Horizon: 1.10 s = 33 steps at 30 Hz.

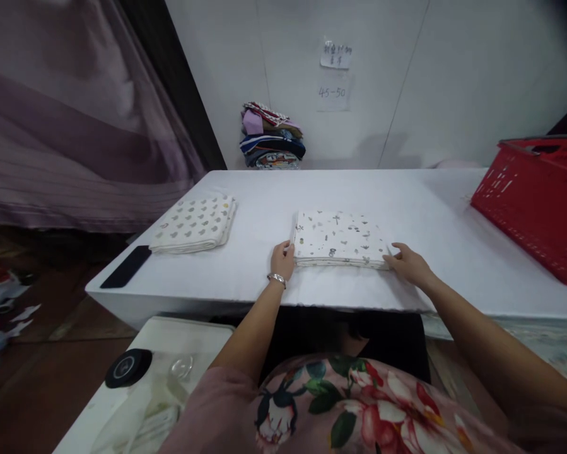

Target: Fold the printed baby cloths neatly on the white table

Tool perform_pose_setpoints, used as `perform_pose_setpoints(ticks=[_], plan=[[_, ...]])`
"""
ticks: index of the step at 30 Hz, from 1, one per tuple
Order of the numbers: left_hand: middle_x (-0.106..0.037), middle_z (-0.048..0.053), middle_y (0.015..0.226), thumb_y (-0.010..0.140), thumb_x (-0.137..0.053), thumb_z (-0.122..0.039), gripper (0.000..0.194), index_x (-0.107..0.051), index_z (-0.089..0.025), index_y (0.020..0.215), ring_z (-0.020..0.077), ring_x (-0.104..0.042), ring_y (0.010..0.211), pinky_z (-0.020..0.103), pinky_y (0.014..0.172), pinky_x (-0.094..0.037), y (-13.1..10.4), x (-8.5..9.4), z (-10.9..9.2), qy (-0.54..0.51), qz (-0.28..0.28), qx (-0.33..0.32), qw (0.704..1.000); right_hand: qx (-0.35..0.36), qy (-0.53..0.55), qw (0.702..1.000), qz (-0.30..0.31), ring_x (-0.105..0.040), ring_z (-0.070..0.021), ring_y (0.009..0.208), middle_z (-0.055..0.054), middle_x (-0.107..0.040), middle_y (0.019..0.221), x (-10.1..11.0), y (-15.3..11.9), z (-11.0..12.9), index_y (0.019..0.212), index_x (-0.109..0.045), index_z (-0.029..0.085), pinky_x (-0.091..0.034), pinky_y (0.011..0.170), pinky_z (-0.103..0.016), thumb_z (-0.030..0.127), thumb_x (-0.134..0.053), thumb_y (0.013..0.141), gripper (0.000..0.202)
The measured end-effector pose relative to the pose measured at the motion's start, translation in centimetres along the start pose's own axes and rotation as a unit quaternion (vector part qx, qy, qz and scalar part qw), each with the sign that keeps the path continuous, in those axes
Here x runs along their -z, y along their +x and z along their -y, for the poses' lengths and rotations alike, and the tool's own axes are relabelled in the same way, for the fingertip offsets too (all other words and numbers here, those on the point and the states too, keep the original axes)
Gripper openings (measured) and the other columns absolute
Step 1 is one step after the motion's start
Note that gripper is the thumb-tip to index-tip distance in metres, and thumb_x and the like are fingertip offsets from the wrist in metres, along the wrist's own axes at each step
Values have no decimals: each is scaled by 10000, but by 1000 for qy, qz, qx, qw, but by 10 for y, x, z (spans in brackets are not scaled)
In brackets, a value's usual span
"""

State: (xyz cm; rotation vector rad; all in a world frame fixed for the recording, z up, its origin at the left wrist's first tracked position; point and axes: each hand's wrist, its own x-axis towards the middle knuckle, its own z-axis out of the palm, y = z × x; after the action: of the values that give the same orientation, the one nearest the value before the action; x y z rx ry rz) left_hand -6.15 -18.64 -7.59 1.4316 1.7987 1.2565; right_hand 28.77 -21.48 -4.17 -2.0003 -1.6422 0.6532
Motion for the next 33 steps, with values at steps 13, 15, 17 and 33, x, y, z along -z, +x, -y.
perform_pose_setpoints(ticks=[13,15,17,33], plan=[[-534,81,1241,799,-571,-181,287,-648,-208,1074,232,-474,1160,418,1023,-407,-26,17,-1,148,57,-220,962,366,-92,926,-14,-518,-268,1149,-95,-606,1202,-39,-8,34,1126,-624,219,-384,1011,-483,297,-477,866,308],[-542,80,1229,791,-585,-199,309,-636,-207,1096,236,-480,1158,420,1024,-408,-25,17,-1,153,56,-202,966,354,-85,931,-7,-542,-262,1116,-92,-617,1184,-44,-8,31,1146,-616,217,-405,991,-473,300,-474,870,322],[-536,77,1237,780,-601,-208,334,-625,-207,1114,233,-485,1162,405,1020,-415,-24,18,-1,150,67,-189,968,355,-83,931,-21,-541,-258,1118,-95,-613,1191,-47,-9,27,1159,-610,208,-412,983,-459,307,-458,881,332],[-560,61,1003,731,-663,-289,302,-566,-181,996,183,-570,892,319,758,-498,-27,19,1,117,-4,-81,990,283,-36,958,-12,-571,-283,1039,-68,-650,1108,-48,-10,41,1041,-623,245,-422,932,-433,293,-505,852,228]])
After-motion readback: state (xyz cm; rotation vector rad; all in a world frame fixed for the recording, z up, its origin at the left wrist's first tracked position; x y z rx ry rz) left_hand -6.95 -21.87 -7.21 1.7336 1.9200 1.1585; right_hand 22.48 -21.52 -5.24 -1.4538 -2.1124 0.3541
